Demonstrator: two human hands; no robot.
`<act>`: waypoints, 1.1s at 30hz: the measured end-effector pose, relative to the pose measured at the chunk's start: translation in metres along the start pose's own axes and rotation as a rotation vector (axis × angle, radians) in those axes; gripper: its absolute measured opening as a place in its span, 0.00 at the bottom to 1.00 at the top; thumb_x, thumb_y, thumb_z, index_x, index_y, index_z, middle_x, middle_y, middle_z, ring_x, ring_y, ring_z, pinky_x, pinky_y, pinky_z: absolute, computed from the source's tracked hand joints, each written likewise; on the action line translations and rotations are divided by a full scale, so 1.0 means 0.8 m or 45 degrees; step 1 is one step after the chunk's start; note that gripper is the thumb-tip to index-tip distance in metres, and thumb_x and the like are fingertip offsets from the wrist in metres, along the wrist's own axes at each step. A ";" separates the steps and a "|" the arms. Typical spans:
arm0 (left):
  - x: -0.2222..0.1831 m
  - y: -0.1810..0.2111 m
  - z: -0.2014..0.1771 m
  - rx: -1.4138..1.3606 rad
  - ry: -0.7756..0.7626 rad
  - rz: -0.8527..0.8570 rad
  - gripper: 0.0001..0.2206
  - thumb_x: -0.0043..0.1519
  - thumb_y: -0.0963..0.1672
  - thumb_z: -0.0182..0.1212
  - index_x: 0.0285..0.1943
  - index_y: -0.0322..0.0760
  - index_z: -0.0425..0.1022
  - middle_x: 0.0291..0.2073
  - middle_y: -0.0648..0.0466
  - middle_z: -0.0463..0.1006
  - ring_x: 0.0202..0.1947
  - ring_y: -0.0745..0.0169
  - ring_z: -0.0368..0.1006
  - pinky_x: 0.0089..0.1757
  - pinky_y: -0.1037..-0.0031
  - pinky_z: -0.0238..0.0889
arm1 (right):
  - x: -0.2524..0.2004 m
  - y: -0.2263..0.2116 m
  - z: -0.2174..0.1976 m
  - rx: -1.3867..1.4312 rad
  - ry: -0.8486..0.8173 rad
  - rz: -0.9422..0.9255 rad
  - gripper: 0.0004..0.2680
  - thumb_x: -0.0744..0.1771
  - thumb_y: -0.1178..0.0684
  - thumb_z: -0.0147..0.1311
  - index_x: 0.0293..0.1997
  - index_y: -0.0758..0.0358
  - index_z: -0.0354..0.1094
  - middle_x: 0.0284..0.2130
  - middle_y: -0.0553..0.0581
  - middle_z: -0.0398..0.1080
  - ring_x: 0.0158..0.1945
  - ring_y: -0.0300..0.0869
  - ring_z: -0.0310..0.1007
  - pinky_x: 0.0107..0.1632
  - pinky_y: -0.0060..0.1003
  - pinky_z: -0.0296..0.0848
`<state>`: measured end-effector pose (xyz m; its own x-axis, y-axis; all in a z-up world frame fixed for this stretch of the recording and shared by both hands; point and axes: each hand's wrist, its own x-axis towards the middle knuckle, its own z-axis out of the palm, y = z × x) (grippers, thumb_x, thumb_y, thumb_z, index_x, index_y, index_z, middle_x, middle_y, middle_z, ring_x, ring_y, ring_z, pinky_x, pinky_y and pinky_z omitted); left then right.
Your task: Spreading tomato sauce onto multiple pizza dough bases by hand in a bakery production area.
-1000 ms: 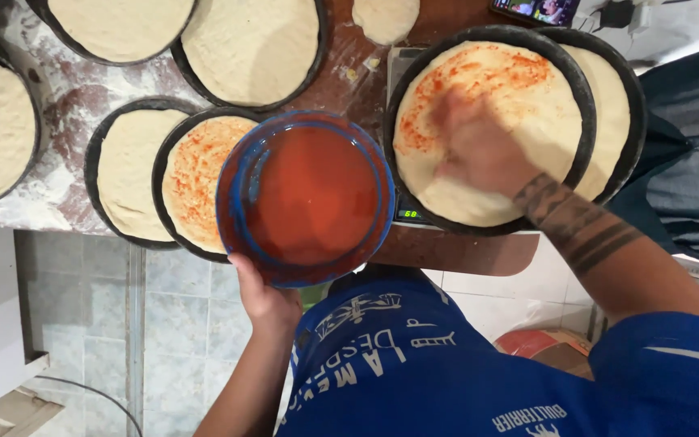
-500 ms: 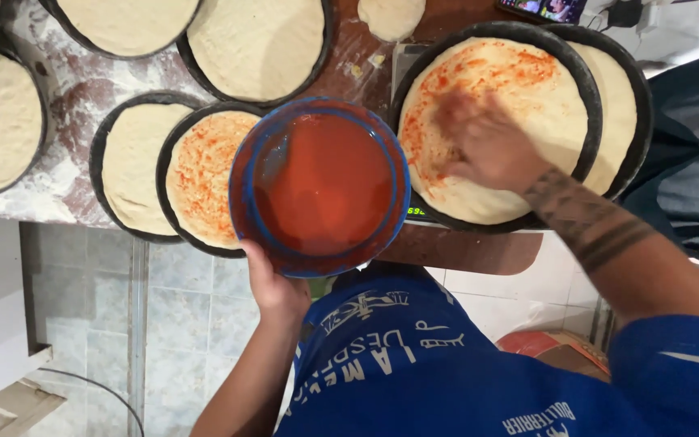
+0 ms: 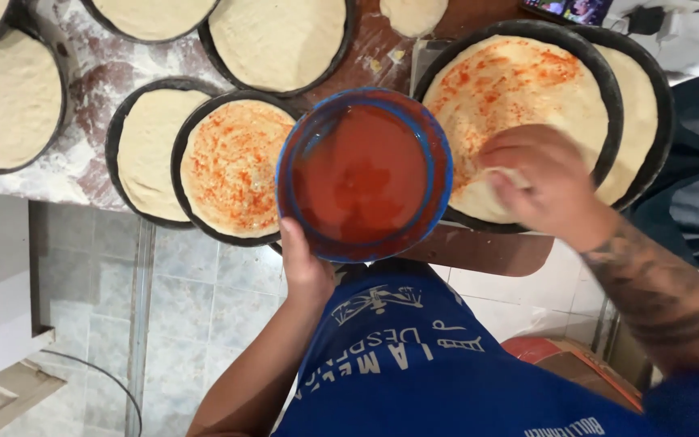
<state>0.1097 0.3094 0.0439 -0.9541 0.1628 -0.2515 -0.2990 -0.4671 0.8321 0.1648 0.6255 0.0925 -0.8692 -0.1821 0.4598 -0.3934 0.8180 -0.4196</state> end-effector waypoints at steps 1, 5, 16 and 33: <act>0.001 0.002 0.006 0.082 -0.041 0.039 0.31 0.71 0.56 0.40 0.78 0.36 0.51 0.73 0.44 0.59 0.73 0.47 0.55 0.70 0.54 0.47 | 0.011 -0.004 0.023 0.083 0.049 -0.038 0.06 0.69 0.50 0.56 0.45 0.60 0.76 0.41 0.56 0.77 0.44 0.51 0.78 0.50 0.47 0.78; 0.004 0.002 0.017 0.224 -0.179 0.063 0.30 0.74 0.55 0.35 0.81 0.37 0.45 0.73 0.39 0.57 0.72 0.39 0.54 0.70 0.49 0.41 | 0.084 -0.055 0.064 -0.184 -0.170 -0.200 0.06 0.66 0.46 0.58 0.29 0.49 0.70 0.24 0.46 0.69 0.28 0.47 0.73 0.36 0.45 0.72; 0.003 0.007 0.046 0.258 -0.271 -0.037 0.31 0.73 0.57 0.34 0.82 0.44 0.40 0.76 0.44 0.52 0.74 0.42 0.52 0.71 0.49 0.39 | 0.090 -0.056 0.054 0.098 -0.997 0.480 0.11 0.66 0.47 0.49 0.33 0.65 0.73 0.23 0.68 0.73 0.32 0.63 0.77 0.35 0.56 0.73; 0.023 -0.013 -0.003 0.148 -0.154 -0.030 0.31 0.73 0.57 0.36 0.81 0.42 0.48 0.74 0.44 0.56 0.73 0.42 0.54 0.71 0.51 0.41 | -0.105 0.031 0.108 -0.776 0.021 0.294 0.18 0.66 0.43 0.59 0.56 0.67 0.76 0.60 0.69 0.72 0.67 0.58 0.68 0.67 0.59 0.62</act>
<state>0.0954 0.3153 0.0299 -0.9356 0.2790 -0.2163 -0.3106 -0.3592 0.8801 0.2021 0.6138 -0.0237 -0.9045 0.0398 0.4245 0.0475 0.9988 0.0075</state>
